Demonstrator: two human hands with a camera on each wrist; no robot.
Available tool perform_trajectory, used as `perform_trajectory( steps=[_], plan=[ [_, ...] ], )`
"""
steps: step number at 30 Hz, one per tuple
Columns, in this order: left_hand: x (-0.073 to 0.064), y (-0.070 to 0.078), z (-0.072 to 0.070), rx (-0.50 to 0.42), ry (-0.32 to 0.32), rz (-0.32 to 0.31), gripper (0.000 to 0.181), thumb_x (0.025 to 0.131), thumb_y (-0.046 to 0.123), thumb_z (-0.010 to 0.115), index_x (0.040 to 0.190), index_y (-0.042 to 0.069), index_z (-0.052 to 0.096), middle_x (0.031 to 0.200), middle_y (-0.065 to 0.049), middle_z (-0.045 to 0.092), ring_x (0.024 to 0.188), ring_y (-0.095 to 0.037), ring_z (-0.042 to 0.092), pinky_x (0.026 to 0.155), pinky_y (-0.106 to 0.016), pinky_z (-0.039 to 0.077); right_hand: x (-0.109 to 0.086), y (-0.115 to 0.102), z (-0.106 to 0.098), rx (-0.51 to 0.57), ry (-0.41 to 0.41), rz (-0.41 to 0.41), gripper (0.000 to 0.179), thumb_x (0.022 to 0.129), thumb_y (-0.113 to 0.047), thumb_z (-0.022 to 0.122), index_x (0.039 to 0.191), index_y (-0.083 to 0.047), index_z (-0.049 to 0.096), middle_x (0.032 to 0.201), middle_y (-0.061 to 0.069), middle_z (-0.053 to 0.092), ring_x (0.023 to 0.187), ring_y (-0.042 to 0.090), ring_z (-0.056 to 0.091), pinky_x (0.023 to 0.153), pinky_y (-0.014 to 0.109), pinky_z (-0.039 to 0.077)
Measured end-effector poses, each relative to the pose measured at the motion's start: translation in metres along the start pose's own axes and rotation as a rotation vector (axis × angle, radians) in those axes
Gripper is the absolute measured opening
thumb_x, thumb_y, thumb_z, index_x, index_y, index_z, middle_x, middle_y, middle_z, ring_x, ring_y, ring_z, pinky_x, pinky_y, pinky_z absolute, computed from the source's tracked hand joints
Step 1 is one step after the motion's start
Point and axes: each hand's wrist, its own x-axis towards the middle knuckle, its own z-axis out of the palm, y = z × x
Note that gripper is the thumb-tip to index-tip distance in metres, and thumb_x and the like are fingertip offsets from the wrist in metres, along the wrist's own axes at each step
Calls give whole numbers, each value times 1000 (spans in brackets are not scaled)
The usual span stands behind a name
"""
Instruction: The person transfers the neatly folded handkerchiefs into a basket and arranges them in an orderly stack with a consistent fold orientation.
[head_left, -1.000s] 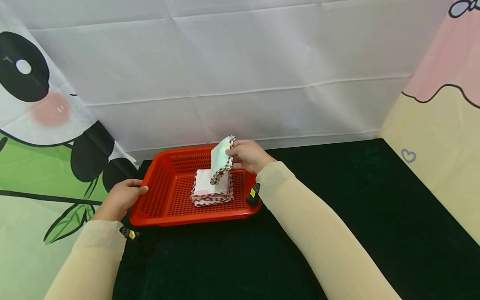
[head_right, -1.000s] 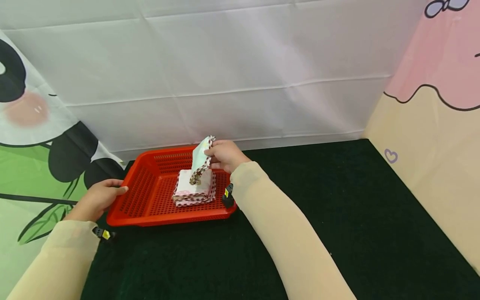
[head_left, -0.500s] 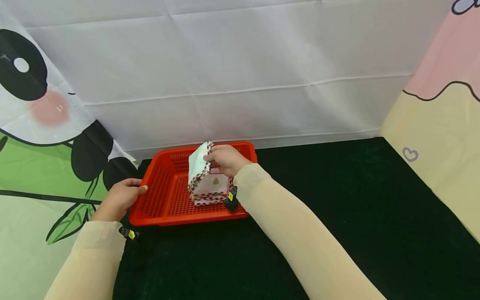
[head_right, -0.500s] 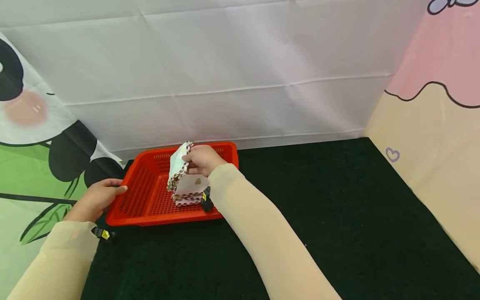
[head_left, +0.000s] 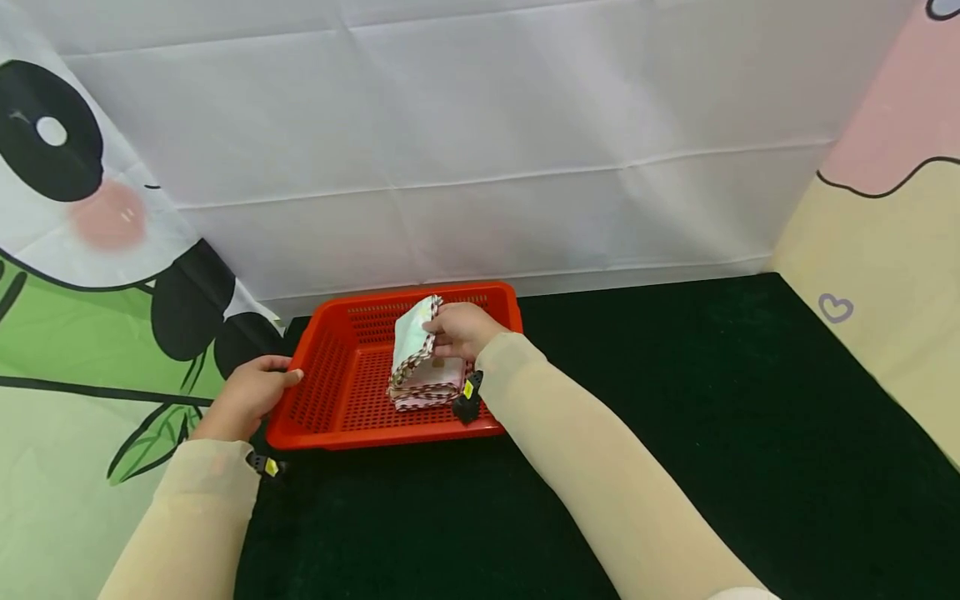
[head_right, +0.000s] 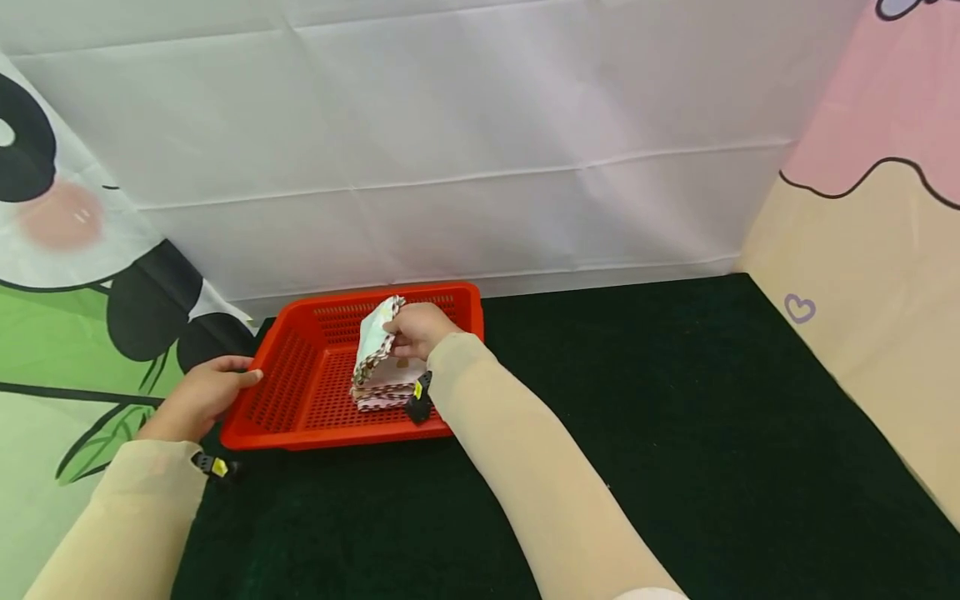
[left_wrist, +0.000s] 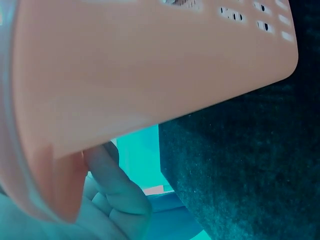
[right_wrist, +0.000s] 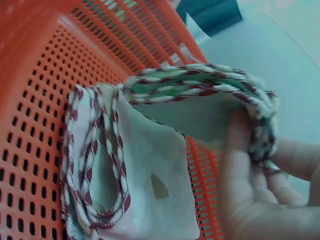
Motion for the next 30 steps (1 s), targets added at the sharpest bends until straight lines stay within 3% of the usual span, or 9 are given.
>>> perform_trajectory(
  steps=[6,10,16,19,26,30],
  plan=[
    [-1,0,-2,-8,-15,7,57,107,30,57,151,-1,39,139,-28,52,111,-36,61,86,-44,57,8,6,-6,-9,-17,19,27,102,-6,63,129,-1,59,95,8,58,77,19,58,72,32,52],
    [-1,0,-2,-1,-11,14,55,107,29,57,150,-1,40,137,-28,54,107,-34,64,84,-44,58,9,7,-5,5,-23,25,38,103,-6,63,139,-3,54,101,9,60,81,20,62,74,33,54],
    [-1,-1,0,-4,-13,17,54,106,28,58,149,-1,41,133,-26,57,101,-29,66,80,-39,59,10,10,-4,14,-13,84,33,101,-4,64,133,1,59,113,15,65,99,26,66,87,39,58],
    [-1,1,-2,1,-15,14,55,107,29,57,150,0,40,133,-25,57,102,-30,65,80,-38,58,9,11,-4,-47,30,130,38,100,-2,64,138,4,58,120,18,63,108,30,65,92,41,57],
    [-2,4,-3,14,-11,6,56,107,29,57,150,0,40,134,-26,56,105,-32,64,86,-44,57,16,16,-7,-266,136,234,30,102,-3,62,131,4,64,109,18,61,85,27,58,74,35,55],
    [0,5,-1,16,-15,9,55,107,29,57,150,-1,41,134,-26,56,104,-31,64,86,-43,56,23,20,-10,-407,192,248,26,101,-6,64,126,1,68,104,14,61,79,26,59,73,37,56]
  ],
)
